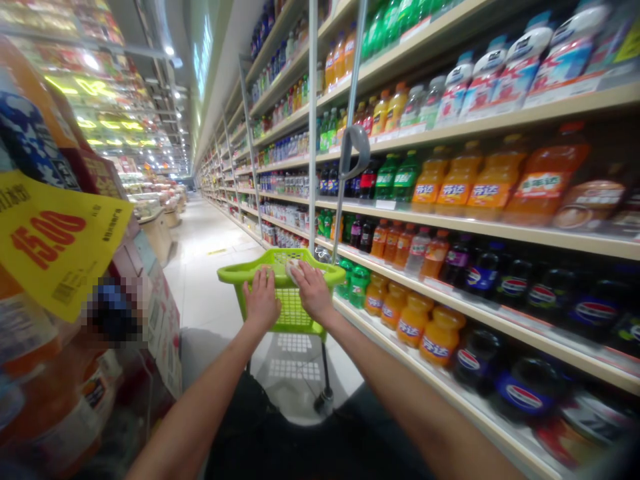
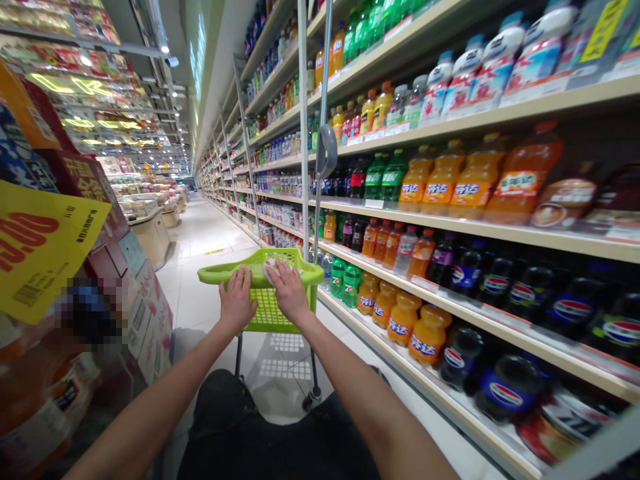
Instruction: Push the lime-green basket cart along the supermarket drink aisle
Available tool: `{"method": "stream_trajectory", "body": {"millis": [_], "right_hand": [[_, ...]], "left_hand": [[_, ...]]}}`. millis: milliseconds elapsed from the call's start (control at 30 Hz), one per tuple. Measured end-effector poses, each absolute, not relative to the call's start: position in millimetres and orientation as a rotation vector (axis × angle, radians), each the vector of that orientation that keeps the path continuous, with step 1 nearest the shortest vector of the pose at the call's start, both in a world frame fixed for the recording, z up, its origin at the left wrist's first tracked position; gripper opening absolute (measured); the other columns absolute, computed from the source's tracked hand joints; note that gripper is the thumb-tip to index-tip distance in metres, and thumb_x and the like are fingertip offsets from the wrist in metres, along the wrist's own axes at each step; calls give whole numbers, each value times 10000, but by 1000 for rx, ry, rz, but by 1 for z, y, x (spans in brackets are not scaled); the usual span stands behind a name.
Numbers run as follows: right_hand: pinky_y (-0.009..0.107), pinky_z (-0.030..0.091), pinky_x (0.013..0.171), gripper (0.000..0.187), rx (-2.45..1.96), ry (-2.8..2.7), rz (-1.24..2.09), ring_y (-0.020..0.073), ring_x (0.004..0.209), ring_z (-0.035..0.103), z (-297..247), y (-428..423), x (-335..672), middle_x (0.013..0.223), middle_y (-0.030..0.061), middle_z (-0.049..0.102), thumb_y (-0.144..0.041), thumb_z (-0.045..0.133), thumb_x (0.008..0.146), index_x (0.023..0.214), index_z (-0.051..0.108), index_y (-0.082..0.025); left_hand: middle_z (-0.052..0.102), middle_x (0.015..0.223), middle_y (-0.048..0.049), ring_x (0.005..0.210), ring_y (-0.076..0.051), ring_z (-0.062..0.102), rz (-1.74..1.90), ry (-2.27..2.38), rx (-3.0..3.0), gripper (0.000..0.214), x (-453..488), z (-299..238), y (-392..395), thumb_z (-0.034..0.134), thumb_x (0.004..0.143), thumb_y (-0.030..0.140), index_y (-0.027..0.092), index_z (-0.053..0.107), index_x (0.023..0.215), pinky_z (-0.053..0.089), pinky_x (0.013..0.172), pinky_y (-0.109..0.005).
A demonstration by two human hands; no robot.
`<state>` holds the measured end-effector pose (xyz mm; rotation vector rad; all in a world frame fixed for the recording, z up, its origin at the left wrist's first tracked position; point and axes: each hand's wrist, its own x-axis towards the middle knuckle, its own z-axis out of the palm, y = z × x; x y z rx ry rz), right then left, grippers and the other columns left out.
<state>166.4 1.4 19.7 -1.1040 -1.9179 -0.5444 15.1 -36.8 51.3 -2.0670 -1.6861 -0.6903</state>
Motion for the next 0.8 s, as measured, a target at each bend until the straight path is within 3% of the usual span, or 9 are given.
{"method": "stream_trajectory", "body": {"millis": [200, 333, 467, 567, 800], "right_hand": [[562, 190, 1029, 794, -1114, -1937, -314, 304, 1292, 273, 31, -9, 157, 1402, 194, 304, -192, 471, 694, 1394, 121, -53], [475, 287, 1015, 767, -920, -1939, -200, 248, 1257, 347, 37, -13, 173, 1409, 169, 301, -202, 397, 748, 1405, 19, -83], [490, 284, 999, 674, -1061, -1739, -292, 256, 1248, 356, 29, -10, 192, 1389, 152, 345, -170, 349, 781, 1404, 96, -121], [516, 228, 1012, 629, -1178, -1738, -407, 254, 1239, 368, 18, -6, 197, 1354, 165, 397, -171, 361, 792, 1387, 168, -106], [532, 157, 1024, 566, -1232, -1796, -459, 238, 1208, 398, 12, -3, 198, 1312, 132, 457, -224, 406, 806, 1353, 280, -153]], "left_hand": [[316, 1426, -83, 1318, -173, 247, -827, -1328, -2351, 572, 28, 68, -36, 392, 776, 192, 130, 317, 1340, 112, 1090, -404], [445, 1344, -67, 1252, -183, 357, -846, -1392, -2428, 450, 48, 80, -34, 317, 867, 294, 189, 377, 1301, 140, 1071, -459], [554, 1183, -91, 1123, -250, 460, -882, -1561, -2200, 381, 73, 82, -29, 386, 847, 439, 231, 551, 1121, 215, 1011, -530], [520, 1229, -103, 1170, -279, 412, -843, -1538, -2146, 313, 78, 76, -24, 433, 829, 430, 226, 605, 993, 205, 1003, -560], [521, 1265, -47, 1200, -229, 414, -861, -1580, -2027, 279, -3, 63, -15, 402, 852, 334, 269, 563, 1070, 114, 1046, -559]]}}
